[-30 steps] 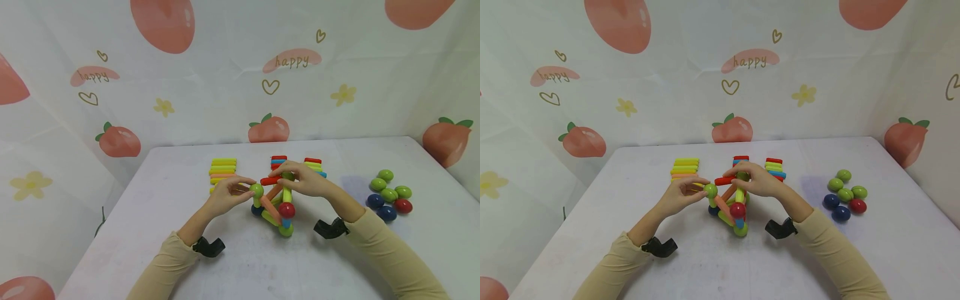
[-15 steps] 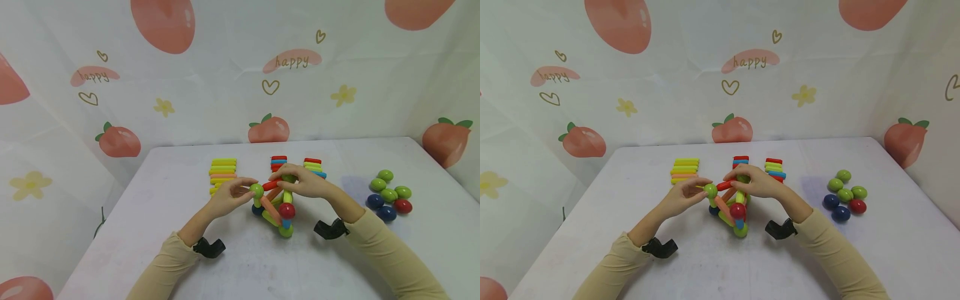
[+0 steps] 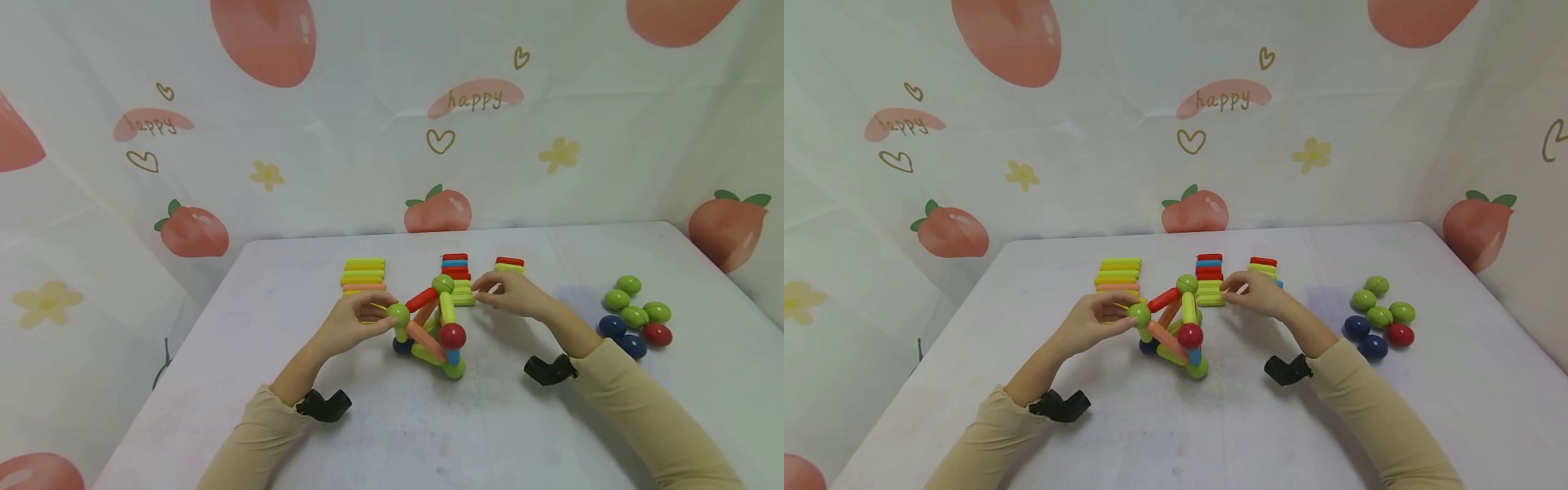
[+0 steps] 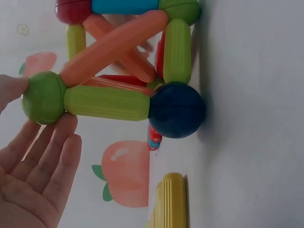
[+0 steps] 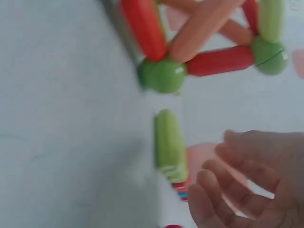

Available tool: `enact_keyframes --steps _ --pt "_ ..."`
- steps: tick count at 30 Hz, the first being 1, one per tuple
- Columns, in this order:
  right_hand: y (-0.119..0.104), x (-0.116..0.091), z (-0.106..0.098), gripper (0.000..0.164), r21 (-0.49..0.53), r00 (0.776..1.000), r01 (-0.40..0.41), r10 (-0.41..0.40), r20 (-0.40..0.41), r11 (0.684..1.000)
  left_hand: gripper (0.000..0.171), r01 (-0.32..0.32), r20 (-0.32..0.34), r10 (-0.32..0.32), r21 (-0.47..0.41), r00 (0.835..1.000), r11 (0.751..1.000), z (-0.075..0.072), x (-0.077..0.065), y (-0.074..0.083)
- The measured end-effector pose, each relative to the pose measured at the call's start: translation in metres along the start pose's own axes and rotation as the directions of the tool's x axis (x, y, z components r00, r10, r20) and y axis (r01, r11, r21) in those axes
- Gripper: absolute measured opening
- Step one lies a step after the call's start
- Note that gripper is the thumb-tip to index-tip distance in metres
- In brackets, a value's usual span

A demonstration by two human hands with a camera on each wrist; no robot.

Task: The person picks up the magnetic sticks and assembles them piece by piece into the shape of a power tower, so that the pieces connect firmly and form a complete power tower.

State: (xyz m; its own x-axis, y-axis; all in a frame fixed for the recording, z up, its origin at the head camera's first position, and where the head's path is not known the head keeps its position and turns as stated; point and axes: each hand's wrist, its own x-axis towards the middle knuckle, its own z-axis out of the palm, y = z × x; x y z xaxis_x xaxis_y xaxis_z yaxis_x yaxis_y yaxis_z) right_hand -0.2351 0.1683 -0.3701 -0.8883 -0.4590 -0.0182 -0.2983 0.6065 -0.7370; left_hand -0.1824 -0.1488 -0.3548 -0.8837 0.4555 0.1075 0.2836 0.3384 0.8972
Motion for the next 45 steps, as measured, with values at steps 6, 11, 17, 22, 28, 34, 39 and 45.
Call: enact_keyframes --steps 6,11,17,22,28,34,39,45 --pt "0.008 0.009 0.011 0.024 -0.068 0.999 -0.05 0.052 0.015 0.996 0.034 -0.007 0.015 0.007 -0.013 1.0 1.0 -0.007 -0.004 -0.001" --pt "0.008 0.014 0.017 0.025 -0.137 0.994 -0.112 0.112 -0.004 0.984 0.031 0.01 0.053 -0.008 -0.036 0.999 0.999 -0.01 -0.005 -0.001" --pt "0.004 0.013 0.019 0.025 -0.198 0.994 -0.106 0.107 -0.004 0.974 0.032 0.026 0.073 -0.023 -0.042 0.997 0.999 -0.009 -0.004 -0.001" --pt "-0.007 0.001 0.005 0.023 -0.119 0.995 -0.073 0.064 -0.079 0.99 0.031 0.01 0.079 -0.006 -0.052 0.997 0.999 -0.008 -0.004 -0.002" --pt "-0.04 -0.018 -0.007 0.024 0.078 0.98 0.045 -0.029 -0.194 0.996 0.032 0.003 0.072 0.0 -0.052 0.997 0.999 -0.004 -0.004 0.001" --pt "-0.062 -0.038 0.01 0.014 0.055 0.93 0.311 -0.292 -0.224 0.949 0.03 0.008 0.071 -0.002 -0.082 0.997 0.997 0.008 0.0 0.007" --pt "-0.063 -0.049 0.027 0.017 -0.042 0.885 0.408 -0.406 -0.229 0.912 0.031 0.002 0.076 0.003 -0.071 0.997 0.997 0.016 0.003 0.008" --pt "-0.061 -0.055 0.034 0.019 -0.134 0.898 0.37 -0.391 -0.203 0.919 0.032 -0.001 0.073 0.004 -0.044 0.997 0.999 0.017 0.004 0.008"
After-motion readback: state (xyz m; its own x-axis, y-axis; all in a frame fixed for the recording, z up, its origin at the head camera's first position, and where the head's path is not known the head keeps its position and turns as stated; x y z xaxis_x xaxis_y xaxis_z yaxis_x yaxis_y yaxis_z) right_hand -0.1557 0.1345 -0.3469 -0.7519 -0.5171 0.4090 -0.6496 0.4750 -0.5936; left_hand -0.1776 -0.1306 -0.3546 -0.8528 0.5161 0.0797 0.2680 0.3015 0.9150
